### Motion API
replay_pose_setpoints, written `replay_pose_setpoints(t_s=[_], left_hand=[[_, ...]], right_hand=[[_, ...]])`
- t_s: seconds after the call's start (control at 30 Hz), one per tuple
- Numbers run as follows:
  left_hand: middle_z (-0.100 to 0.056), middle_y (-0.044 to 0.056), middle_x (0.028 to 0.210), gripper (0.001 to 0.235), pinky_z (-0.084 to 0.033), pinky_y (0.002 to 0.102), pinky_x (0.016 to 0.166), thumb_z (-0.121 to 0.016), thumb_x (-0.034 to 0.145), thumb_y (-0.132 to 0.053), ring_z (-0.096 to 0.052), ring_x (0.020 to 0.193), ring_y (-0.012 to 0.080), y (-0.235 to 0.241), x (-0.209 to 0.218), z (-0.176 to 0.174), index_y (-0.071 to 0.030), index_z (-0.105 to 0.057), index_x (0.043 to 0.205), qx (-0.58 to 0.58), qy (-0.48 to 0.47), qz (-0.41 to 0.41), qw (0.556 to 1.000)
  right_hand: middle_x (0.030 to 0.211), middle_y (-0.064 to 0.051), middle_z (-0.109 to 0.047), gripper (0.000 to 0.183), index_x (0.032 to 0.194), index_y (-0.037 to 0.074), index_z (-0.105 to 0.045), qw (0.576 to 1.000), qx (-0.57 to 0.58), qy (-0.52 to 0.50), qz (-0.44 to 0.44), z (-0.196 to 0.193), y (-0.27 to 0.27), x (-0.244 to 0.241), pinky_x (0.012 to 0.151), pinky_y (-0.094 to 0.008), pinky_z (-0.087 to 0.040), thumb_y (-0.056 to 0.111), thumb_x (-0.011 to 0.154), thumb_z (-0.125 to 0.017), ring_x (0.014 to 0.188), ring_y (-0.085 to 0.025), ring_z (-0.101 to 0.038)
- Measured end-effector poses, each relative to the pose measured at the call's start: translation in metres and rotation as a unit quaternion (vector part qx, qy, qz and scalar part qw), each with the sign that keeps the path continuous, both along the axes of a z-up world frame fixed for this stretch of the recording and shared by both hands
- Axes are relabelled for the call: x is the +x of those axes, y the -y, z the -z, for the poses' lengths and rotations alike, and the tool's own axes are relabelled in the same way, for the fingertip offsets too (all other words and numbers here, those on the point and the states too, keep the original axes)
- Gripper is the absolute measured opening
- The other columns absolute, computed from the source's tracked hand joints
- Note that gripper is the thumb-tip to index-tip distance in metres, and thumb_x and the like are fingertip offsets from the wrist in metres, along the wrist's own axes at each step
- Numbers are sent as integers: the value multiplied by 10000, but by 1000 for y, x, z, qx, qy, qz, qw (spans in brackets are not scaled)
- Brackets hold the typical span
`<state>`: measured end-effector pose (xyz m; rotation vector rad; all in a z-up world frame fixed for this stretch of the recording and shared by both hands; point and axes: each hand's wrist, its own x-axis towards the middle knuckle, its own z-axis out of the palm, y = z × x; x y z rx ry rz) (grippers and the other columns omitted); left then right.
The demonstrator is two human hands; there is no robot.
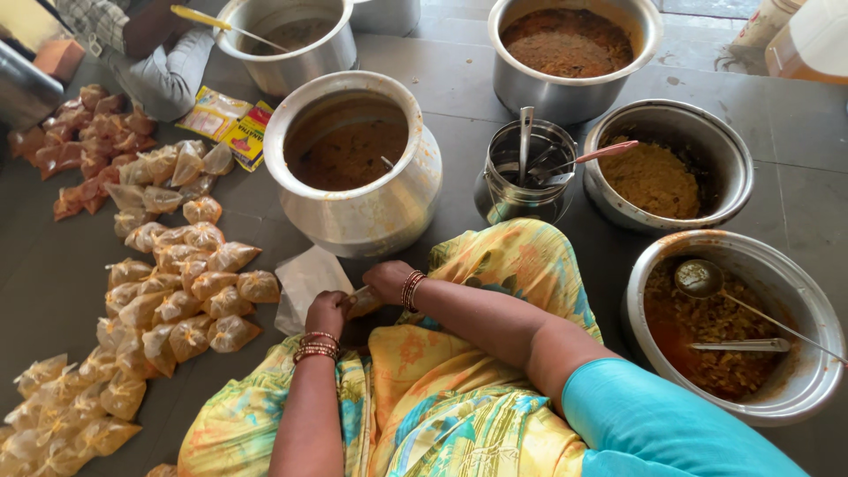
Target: The person scoops a thick brown paste from a large metal pot into small plastic bags using a ladle. They then tie each bag and place it with a growing pile of finished packages on the floor.
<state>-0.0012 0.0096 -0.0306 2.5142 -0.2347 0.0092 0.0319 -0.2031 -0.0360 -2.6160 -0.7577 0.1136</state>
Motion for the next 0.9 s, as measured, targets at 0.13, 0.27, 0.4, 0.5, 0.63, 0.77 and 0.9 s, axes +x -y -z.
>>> replay_pose_setpoints(t_s=[0.13, 0.27, 0.4, 0.5, 0.63, 0.77, 0.9], left_hand=[[-669, 183, 1052, 310, -528, 498, 828, -687, 923, -377, -656, 957, 414, 2, -8, -17, -69, -720, 939, 121, -21, 31, 992], [-678, 208, 1032, 281, -522, 523, 811, -650, 960, -345, -655, 944, 435, 7, -8, -23, -64, -664, 951, 142, -22, 46, 988], [-687, 241, 961, 301, -525, 510, 803, -725, 915, -308, -645, 924, 453, 9, -3, -31, -21, -638, 905, 62, -75, -4, 995], [-696, 232, 931, 295, -542, 491, 796, -790, 830, -248, -658, 904, 442, 5, -3, -42, -14, -624, 902, 35, -89, -41, 995], [-706, 197, 979, 223, -540, 508, 779, -765, 833, -205, -662, 927, 430, 2, -9, -52, -66, -657, 970, 49, -39, -25, 998], [-706, 163, 1036, 170, -552, 499, 792, -663, 889, -171, -673, 946, 402, 2, -12, -55, -173, -746, 1037, 100, 9, -5, 995], [-705, 140, 1073, 157, -560, 484, 831, -615, 945, -221, -685, 983, 380, 0, -11, -51, -168, -751, 1005, 155, -28, 0, 987]], right_hand=[[966, -133, -745, 173, 954, 136, -720, 997, -61, -46, 12, -2, 0, 2, 785, -486, -571, 267, 863, -654, 937, -352, -713], [967, -146, -743, 177, 969, 143, -746, 994, -107, -33, -2, -9, 1, 1, 804, -482, -573, 251, 858, -662, 946, -360, -716], [955, -168, -727, 160, 939, 123, -742, 998, -69, 4, -8, -21, 6, -3, 798, -467, -578, 233, 835, -691, 932, -363, -719], [964, -171, -724, 170, 953, 109, -722, 998, -54, 12, -7, -29, 4, -6, 783, -463, -582, 201, 810, -706, 933, -366, -719], [978, -159, -735, 202, 1028, 117, -698, 1000, -28, 3, -6, -31, 3, -10, 796, -472, -578, 178, 835, -695, 951, -370, -715], [978, -153, -732, 304, 1112, 144, -681, 1000, -5, 14, -17, -29, 2, -8, 777, -480, -573, 158, 808, -688, 937, -367, -716], [989, -143, -734, 225, 1052, 130, -690, 999, -45, 13, -28, -26, -2, -8, 781, -473, -577, 168, 830, -681, 945, -357, -720]])
